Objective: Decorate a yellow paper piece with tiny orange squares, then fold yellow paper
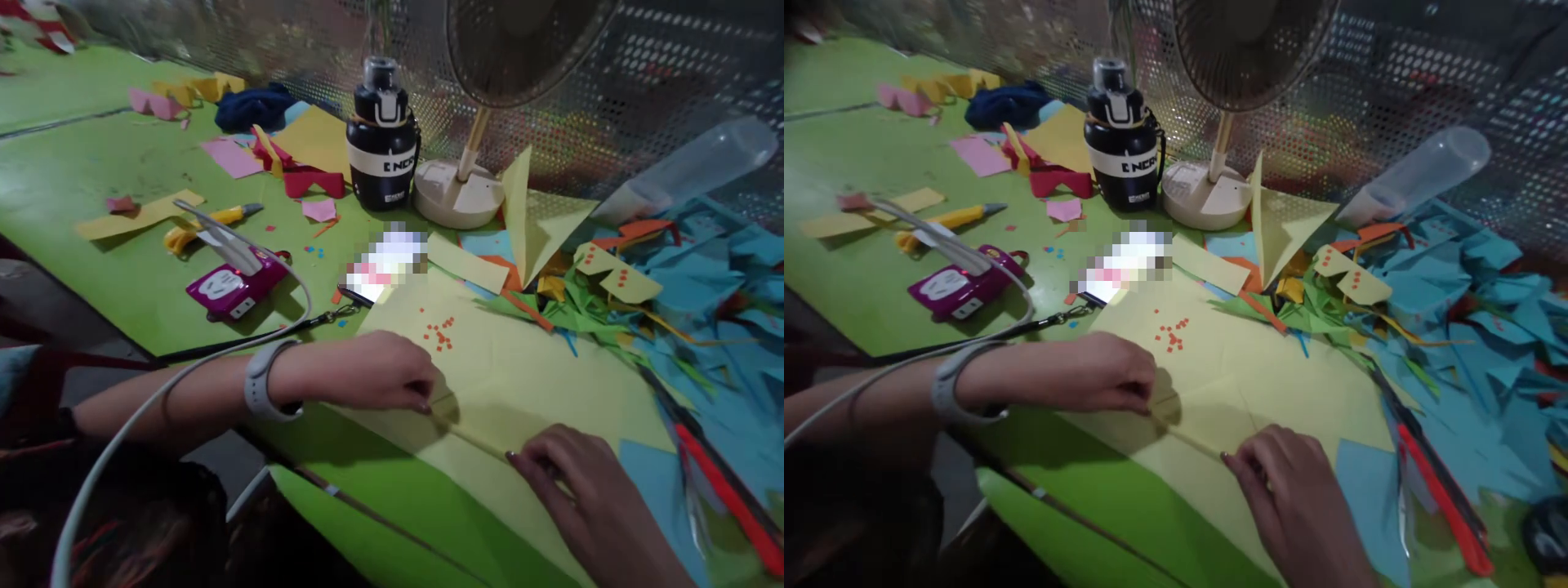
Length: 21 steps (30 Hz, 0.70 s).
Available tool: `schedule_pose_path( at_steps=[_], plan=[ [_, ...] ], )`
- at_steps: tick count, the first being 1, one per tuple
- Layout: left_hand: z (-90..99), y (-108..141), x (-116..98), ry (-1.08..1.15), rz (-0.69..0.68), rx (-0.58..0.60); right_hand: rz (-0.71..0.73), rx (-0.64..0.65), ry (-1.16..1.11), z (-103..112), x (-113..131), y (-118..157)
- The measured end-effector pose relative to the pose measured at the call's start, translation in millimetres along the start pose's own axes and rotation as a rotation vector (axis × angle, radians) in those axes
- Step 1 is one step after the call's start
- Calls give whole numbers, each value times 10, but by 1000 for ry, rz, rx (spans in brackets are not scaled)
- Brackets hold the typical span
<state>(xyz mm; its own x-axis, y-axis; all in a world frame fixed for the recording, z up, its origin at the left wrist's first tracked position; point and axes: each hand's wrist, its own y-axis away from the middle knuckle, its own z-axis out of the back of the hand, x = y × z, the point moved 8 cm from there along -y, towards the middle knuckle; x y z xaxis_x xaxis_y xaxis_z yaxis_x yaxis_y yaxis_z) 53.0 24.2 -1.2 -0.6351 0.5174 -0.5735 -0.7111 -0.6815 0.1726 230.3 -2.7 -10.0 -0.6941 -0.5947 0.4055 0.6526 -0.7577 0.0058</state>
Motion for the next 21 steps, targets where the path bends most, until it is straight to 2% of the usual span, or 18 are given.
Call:
schedule_pose_path(
  at_steps=[5, 7, 9, 10, 12, 13, 15, 17, 21],
  plan=[
    [54, 52, 88, 10, 21, 122, -16, -29, 3, -13, 1, 10],
    [94, 82, 22, -85, 40, 48, -23, -46, -4, -13, -2, 7],
    [146, 138, -131, -190, 62, -159, -35, -48, -17, -16, -2, 10],
    [112, 174, -248, -220, 44, -239, -41, -45, -21, -17, 1, 13],
    [-125, 232, -603, -250, -172, -261, -45, -51, -16, -8, 13, 19],
    [-291, 250, -740, -256, -256, -214, -43, -55, -10, -1, 23, 21],
    [-588, 248, -871, -275, -307, -107, -41, -54, 3, 4, 36, 24],
    [-734, 217, -896, -290, -304, -88, -43, -45, 7, -1, 40, 25],
    [-773, 143, -783, -285, -231, -104, -25, -68, 22, 12, 50, 28]
  ],
)
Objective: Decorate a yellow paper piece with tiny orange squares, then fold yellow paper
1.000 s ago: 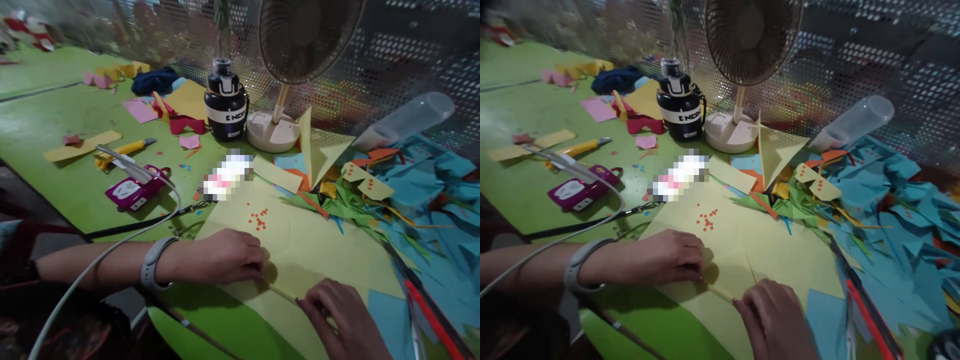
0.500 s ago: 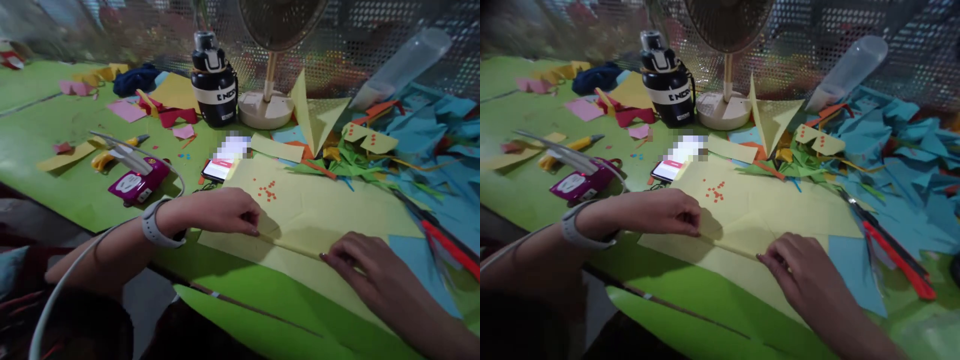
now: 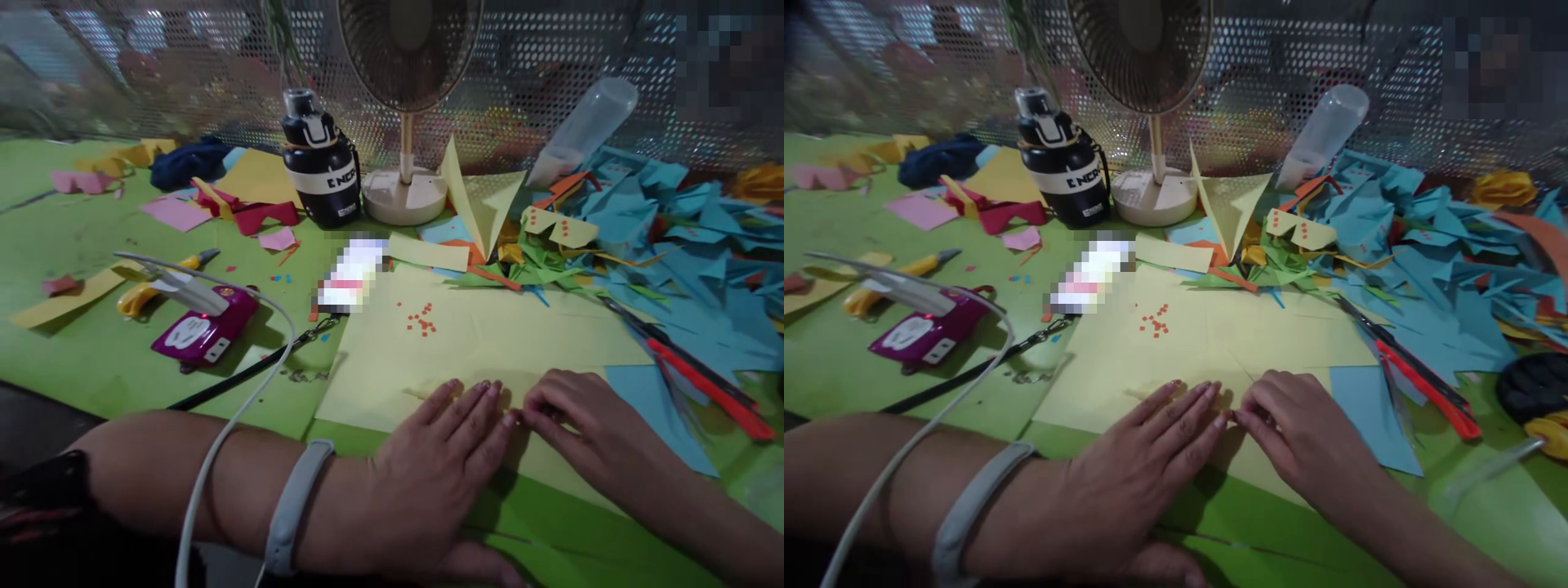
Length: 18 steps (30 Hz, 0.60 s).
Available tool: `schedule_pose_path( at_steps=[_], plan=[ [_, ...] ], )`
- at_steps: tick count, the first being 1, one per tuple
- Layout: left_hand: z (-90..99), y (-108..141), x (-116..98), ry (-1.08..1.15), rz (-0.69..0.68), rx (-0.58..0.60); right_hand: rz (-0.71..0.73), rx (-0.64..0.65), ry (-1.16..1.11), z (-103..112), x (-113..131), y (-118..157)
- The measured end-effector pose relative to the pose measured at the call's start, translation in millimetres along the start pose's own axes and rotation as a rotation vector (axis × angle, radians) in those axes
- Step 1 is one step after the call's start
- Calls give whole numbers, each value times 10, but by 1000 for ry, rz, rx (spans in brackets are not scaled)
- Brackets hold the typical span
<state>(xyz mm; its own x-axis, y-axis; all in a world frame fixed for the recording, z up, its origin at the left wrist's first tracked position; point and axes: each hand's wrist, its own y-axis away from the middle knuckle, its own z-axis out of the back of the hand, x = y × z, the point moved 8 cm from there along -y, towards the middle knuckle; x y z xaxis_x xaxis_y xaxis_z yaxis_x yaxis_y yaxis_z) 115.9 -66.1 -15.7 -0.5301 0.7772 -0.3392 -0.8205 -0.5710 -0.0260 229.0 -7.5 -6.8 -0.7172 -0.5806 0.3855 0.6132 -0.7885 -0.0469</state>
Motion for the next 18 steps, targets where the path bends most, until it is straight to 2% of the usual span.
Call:
schedule_pose_path(
  at_steps=[6, 11, 18],
  plan=[
    [8, 17, 59, 2, 61, 31, -13, -1, -42, -17, -28, -11],
    [0, 29, 37, -51, 34, 15, -44, 19, -49, -3, -20, -42],
    [-21, 38, 48, -170, -2, -60, -154, 190, -105, 129, -126, 5]
  ],
)
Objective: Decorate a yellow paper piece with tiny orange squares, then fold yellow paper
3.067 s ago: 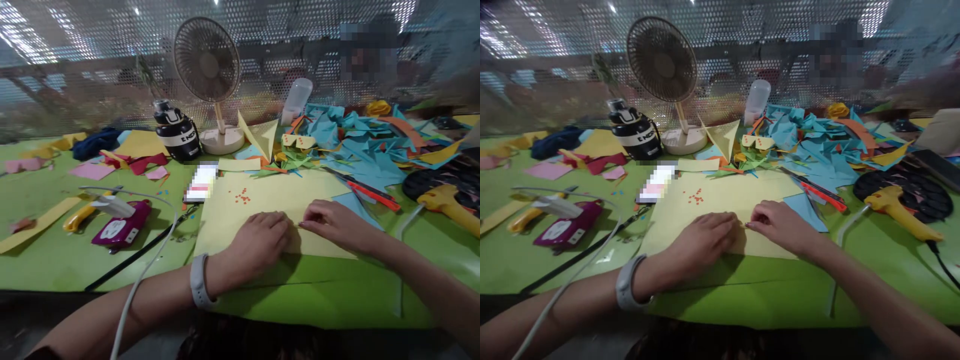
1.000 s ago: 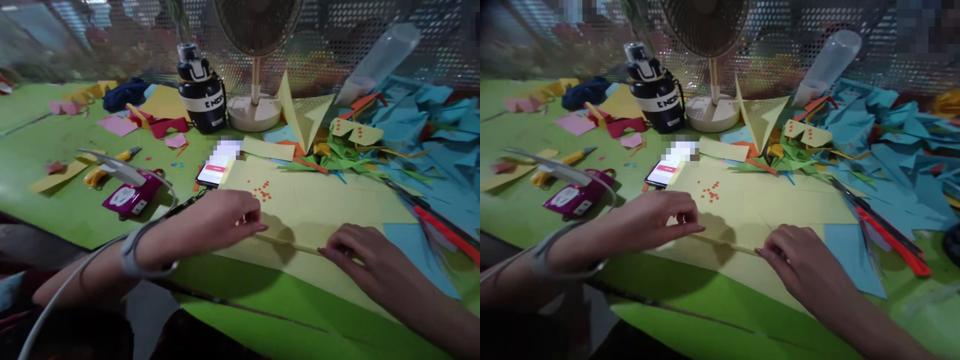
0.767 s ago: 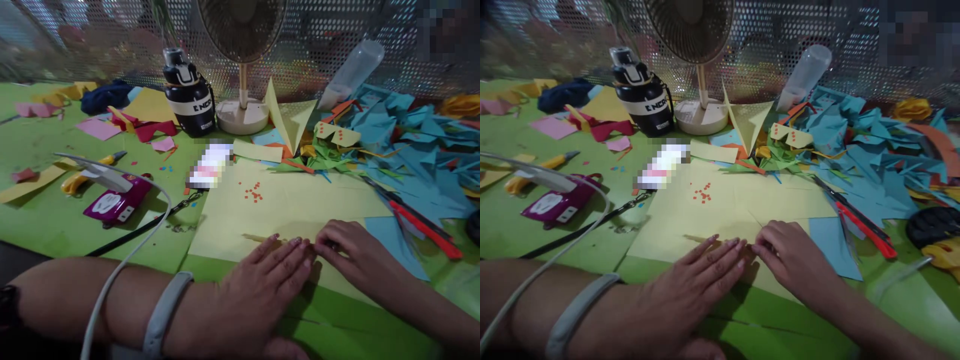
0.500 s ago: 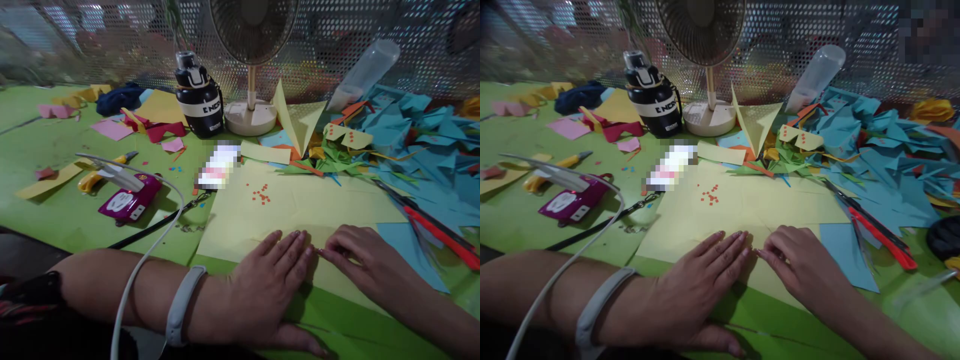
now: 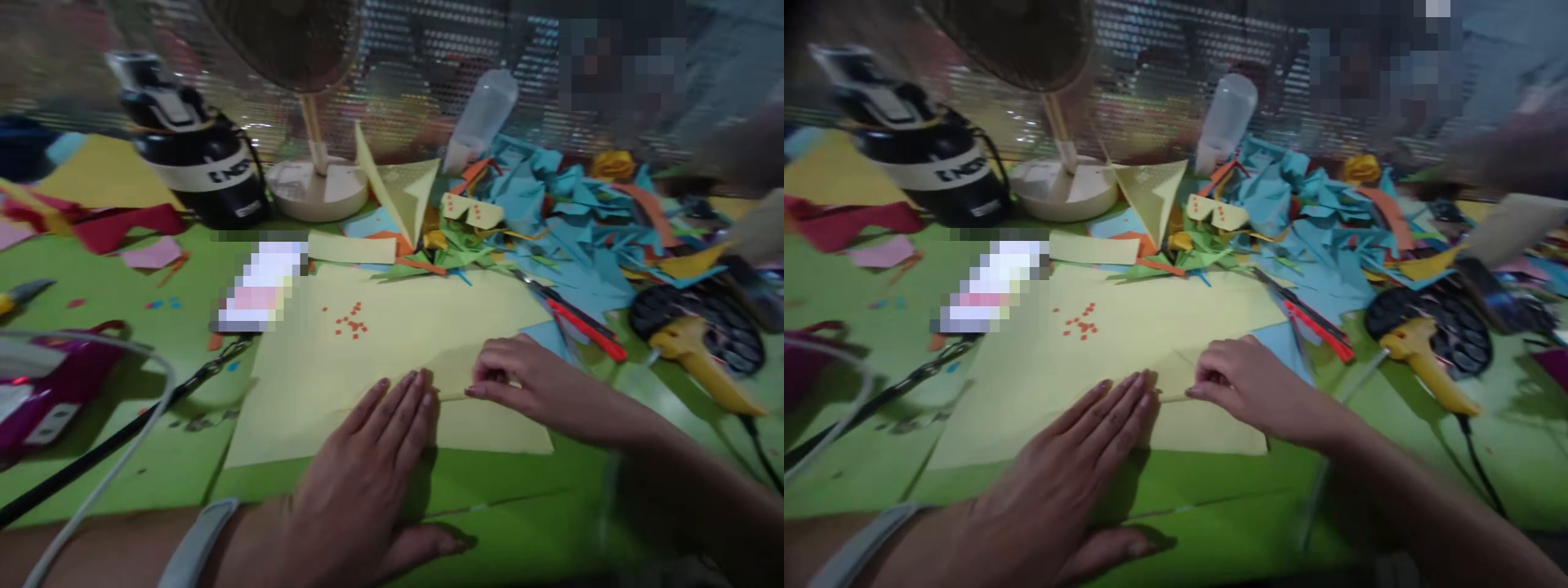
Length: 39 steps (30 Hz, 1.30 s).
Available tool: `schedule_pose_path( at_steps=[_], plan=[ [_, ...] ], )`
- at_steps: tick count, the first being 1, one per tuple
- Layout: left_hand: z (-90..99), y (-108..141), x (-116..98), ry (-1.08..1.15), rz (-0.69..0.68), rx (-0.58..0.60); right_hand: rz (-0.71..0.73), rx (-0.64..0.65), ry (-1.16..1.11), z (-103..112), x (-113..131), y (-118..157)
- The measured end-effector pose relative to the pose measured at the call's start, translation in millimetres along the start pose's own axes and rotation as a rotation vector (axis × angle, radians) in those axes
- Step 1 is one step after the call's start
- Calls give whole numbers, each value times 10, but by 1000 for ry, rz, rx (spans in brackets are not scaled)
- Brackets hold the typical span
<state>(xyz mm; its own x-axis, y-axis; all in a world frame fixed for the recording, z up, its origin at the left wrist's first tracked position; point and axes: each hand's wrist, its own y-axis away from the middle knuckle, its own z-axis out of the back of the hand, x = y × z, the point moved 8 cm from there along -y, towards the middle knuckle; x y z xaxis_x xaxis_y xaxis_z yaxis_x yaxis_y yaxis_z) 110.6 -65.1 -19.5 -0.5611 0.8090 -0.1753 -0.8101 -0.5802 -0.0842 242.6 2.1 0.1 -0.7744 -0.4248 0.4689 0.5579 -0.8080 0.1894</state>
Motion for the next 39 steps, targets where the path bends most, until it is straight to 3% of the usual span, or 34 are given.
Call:
schedule_pose_path(
  at_steps=[8, 13, 18, 26, 39],
  plan=[
    [55, 7, -35, -208, -146, -164, -65, 134, -139, 135, -295, 101],
    [89, 8, -65, -233, -169, -177, -88, -9, -244, 281, -293, 113],
    [73, -2, -86, -248, -180, -169, 14, 27, -248, 130, -137, 87],
    [89, -4, -85, -241, -166, -173, -148, 87, -235, 35, -297, 46],
    [75, 0, -73, -282, -185, -164, -167, 137, -268, 54, -379, 75]
  ],
)
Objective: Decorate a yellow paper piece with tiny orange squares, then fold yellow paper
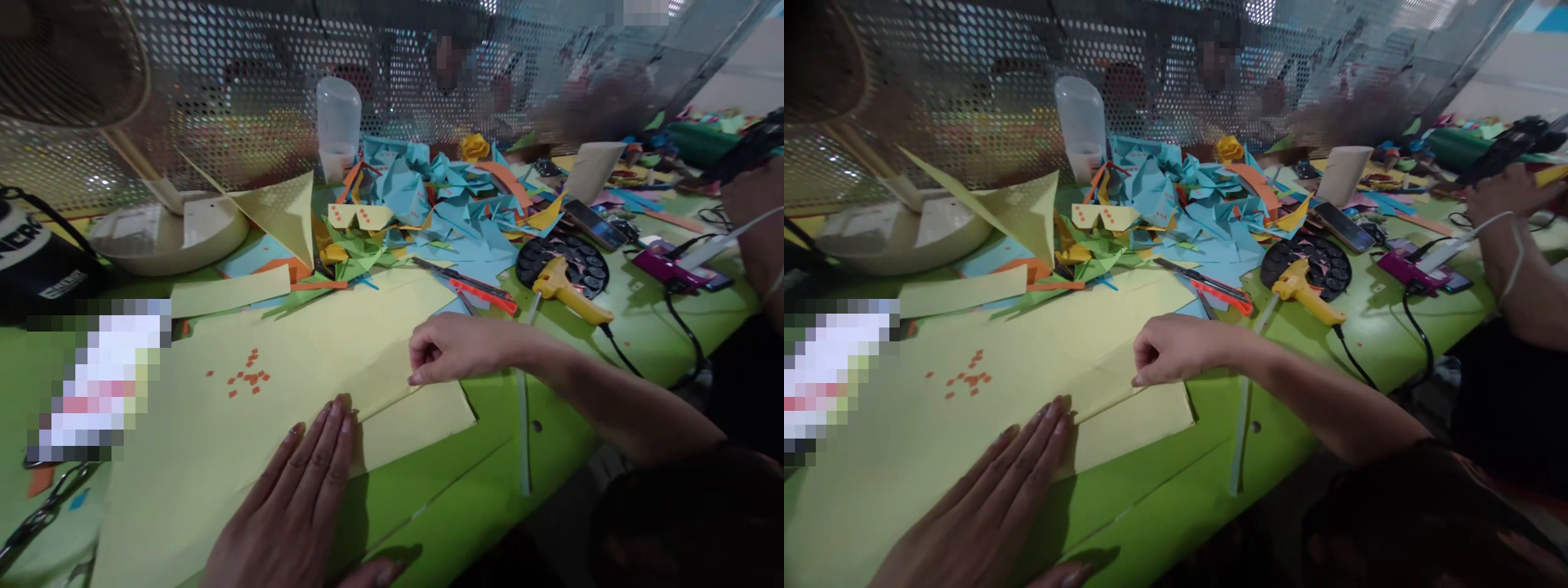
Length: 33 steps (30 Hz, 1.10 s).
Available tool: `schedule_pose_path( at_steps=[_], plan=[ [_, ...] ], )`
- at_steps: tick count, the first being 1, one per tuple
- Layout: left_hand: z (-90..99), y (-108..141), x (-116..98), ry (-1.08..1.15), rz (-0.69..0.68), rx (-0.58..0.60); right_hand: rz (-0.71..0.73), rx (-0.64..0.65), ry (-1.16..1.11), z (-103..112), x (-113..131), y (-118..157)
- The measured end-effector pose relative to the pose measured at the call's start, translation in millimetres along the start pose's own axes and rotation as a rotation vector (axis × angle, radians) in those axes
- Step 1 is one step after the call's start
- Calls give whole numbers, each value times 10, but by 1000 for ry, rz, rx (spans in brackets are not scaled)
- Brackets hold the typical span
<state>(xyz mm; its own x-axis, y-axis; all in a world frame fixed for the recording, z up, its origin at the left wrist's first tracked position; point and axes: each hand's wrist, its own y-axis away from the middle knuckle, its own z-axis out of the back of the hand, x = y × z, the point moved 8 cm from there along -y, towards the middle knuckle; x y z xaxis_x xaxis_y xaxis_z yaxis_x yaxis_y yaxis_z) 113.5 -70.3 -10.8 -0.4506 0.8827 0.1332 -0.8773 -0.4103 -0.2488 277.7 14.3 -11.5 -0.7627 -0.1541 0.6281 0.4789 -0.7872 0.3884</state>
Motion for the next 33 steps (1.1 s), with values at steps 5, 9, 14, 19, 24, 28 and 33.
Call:
schedule_pose_path(
  at_steps=[5, 9, 14, 19, 24, 28, 33],
  plan=[
    [-6, 22, -10, 11, -2, -7, 16, 17, 21, 11, 2, 11],
    [-15, 36, -13, 2, -5, -9, 4, 43, 17, 16, -31, 9],
    [-51, 39, -5, -8, -17, -11, -7, 68, 8, 19, -63, -6],
    [-83, 38, 31, -9, 12, -11, -41, 81, 28, 31, -86, 0],
    [-66, 49, 22, -3, 11, -17, -33, 121, 9, 26, -89, -2],
    [-52, 14, 12, -10, 10, -18, -37, 140, -23, 20, -112, -12],
    [-34, -15, 13, -7, 42, -17, -48, 141, 17, 82, -133, 41]
  ],
)
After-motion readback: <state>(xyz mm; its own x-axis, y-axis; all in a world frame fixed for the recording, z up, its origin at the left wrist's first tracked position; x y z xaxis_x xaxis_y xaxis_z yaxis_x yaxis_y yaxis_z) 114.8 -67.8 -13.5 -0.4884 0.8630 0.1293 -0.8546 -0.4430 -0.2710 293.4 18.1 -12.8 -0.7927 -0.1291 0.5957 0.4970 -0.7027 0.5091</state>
